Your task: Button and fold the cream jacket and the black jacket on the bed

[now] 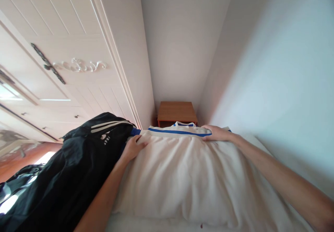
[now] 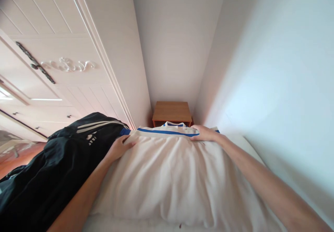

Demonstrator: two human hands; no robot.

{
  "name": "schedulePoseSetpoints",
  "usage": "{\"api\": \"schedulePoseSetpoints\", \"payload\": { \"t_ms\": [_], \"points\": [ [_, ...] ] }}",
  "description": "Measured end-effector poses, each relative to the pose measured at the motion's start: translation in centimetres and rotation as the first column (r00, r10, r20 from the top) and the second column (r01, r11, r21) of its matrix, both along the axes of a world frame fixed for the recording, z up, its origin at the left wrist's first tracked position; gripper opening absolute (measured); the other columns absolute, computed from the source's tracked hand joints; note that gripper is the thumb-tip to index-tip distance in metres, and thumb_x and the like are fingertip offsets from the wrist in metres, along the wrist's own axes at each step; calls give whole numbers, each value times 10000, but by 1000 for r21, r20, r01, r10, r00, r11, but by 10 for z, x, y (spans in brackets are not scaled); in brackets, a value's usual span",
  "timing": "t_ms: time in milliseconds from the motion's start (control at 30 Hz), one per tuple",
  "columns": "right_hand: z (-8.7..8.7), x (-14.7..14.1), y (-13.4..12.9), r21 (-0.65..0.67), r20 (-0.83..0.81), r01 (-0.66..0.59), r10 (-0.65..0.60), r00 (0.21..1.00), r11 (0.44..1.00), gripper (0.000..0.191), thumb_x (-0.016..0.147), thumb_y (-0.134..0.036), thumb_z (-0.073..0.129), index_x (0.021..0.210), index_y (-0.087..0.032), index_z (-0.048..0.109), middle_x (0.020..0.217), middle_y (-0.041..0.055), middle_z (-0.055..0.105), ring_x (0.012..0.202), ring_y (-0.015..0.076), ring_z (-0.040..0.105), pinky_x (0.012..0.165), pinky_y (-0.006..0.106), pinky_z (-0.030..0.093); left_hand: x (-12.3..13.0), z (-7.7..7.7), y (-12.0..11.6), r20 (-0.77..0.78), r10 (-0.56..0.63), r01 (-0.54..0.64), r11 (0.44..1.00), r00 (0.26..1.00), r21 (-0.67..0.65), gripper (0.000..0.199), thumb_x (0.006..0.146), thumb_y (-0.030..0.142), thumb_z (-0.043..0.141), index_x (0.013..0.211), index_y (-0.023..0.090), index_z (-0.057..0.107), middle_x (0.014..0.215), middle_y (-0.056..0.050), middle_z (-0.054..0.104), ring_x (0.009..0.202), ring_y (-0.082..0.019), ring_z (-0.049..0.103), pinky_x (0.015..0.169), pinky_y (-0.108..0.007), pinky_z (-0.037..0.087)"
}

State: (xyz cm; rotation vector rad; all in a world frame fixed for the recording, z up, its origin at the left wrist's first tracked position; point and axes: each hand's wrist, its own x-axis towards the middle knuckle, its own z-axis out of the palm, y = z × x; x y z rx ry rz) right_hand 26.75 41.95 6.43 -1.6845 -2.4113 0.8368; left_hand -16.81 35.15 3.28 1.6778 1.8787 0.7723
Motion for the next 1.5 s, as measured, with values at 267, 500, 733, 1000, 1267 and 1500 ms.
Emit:
{"api": "schedulePoseSetpoints", "payload": {
  "t_ms": [267,500,733,1000,1267,1500],
  "points": [
    [-6,-10,-50,30,-85,54,-51,995,998,556,747,-366,693,1269,-207,587,1303,111,635,1177,321,592,997,407,433,-14,12,-53,-73,-73,66,993,995,-95,249,683,454,607,711,206,610,730,-30,688,758,-260,644,707,-323,475],
    [-4,-14,-117,91,-72,27,-20,997,995,368,766,-327,672,1111,-218,605,1238,117,636,1170,315,572,1014,433,421,-33,3,-123,-108,-20,15,998,994,-53,214,726,408,549,776,231,660,830,-75,720,818,-312,674,760,-390,509],
    [22,-43,-124,49,-35,40,-38,999,998,426,722,-526,727,937,-215,530,1051,75,652,955,266,604,834,349,458,-12,18,-97,-40,11,-13,999,999,-41,620,620,522,722,1092,123,671,955,-121,704,914,-304,669,847,-379,505],
    [34,-78,-84,-272,-190,-200,151,970,941,503,595,-506,793,885,-178,545,820,-15,545,769,163,503,660,251,370,-4,41,-88,449,-80,165,974,890,-155,496,592,526,788,877,124,731,784,-51,711,756,-244,651,693,-323,510],
    [82,-82,-162,132,-62,-603,613,787,787,98,771,-166,615,683,-176,573,898,19,617,792,148,561,706,256,380,-40,55,-134,691,-348,402,911,634,90,344,559,509,888,673,205,774,928,-114,731,899,-272,670,804,-372,548],
    [87,-74,-210,219,-1,-646,662,750,732,130,790,-93,606,786,-199,680,1328,60,622,1114,219,624,903,295,436,-45,71,-137,663,-627,749,646,410,148,106,756,315,807,768,210,822,887,-133,731,826,-226,687,783,-346,555]
  ]
}}
